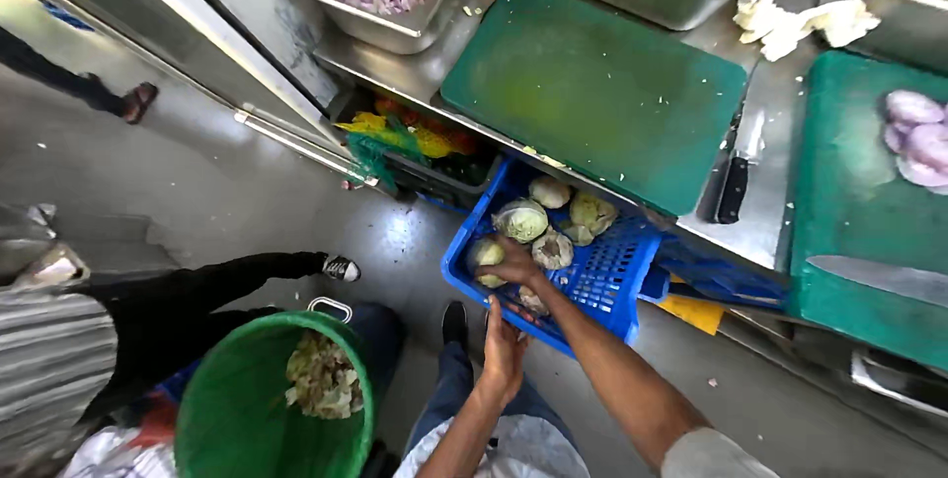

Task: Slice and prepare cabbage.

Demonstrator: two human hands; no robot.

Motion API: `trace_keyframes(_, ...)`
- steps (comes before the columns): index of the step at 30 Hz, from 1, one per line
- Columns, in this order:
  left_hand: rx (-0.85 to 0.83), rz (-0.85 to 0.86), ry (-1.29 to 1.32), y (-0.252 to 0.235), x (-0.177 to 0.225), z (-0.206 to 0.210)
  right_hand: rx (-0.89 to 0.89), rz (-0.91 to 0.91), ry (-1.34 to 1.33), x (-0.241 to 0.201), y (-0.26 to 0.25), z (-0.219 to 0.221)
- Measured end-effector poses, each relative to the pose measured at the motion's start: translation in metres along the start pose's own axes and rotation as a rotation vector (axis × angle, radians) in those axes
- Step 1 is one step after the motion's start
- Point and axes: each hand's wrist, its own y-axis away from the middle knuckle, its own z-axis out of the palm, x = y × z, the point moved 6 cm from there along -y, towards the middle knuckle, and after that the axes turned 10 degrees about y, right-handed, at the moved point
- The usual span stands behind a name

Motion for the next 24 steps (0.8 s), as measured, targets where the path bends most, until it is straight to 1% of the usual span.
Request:
trace_keyframes(3, -0.019, 0.012, 0.014, 0.001, 0.000, -0.002, 0.010, 0.079, -0.412, -0.001, 0.058, -0.037)
trace_keyframes(5, 0.013, 0.008, 0.018, 0.003, -0.002, -0.002, 0.068, 0.151, -0.684, 0.002, 0.101, -0.058)
trace_keyframes(6, 0.022, 0.006, 0.010, 0.003, -0.001, -0.001, 0.134, 0.164, -0.818, -0.006, 0.117, -0.075)
trace_keyframes(8, 0.030, -0.001, 0.006, 0.002, 0.000, 0.002, 0.283, 0.079, -0.988, -0.042, 0.142, -0.125)
trace_keyframes(9, 0.040, -0.002, 0.007, 0.003, 0.000, 0.002, 0.342, -0.007, -0.994, -0.062, 0.150, -0.153)
trace_keyframes(11, 0.052, 0.000, 0.027, 0.003, -0.002, 0.000, 0.461, -0.219, -0.853, -0.100, 0.147, -0.214)
trace_keyframes(12, 0.065, 0.000, 0.022, 0.003, -0.003, 0.000, 0.545, -0.289, -0.710, -0.118, 0.139, -0.247)
trace_keyframes(13, 0.084, -0.004, 0.016, 0.004, -0.003, 0.001, 0.647, -0.317, -0.547, -0.136, 0.126, -0.278)
trace_keyframes(15, 0.113, -0.001, -0.001, 0.005, -0.005, 0.000, 0.837, -0.280, -0.180, -0.170, 0.091, -0.331)
trace_keyframes(17, 0.122, 0.009, -0.031, 0.006, -0.006, -0.002, 0.963, -0.156, 0.199, -0.198, 0.043, -0.364)
trace_keyframes(19, 0.108, 0.013, -0.059, 0.002, -0.005, -0.002, 0.965, -0.048, 0.425, -0.210, -0.013, -0.381)
trace_keyframes(21, 0.083, 0.008, -0.061, 0.002, -0.003, -0.002, 0.898, 0.019, 0.518, -0.213, -0.056, -0.390)
trace_keyframes(24, 0.050, -0.001, -0.055, 0.003, -0.003, -0.005, 0.821, 0.023, 0.590, -0.224, -0.077, -0.391)
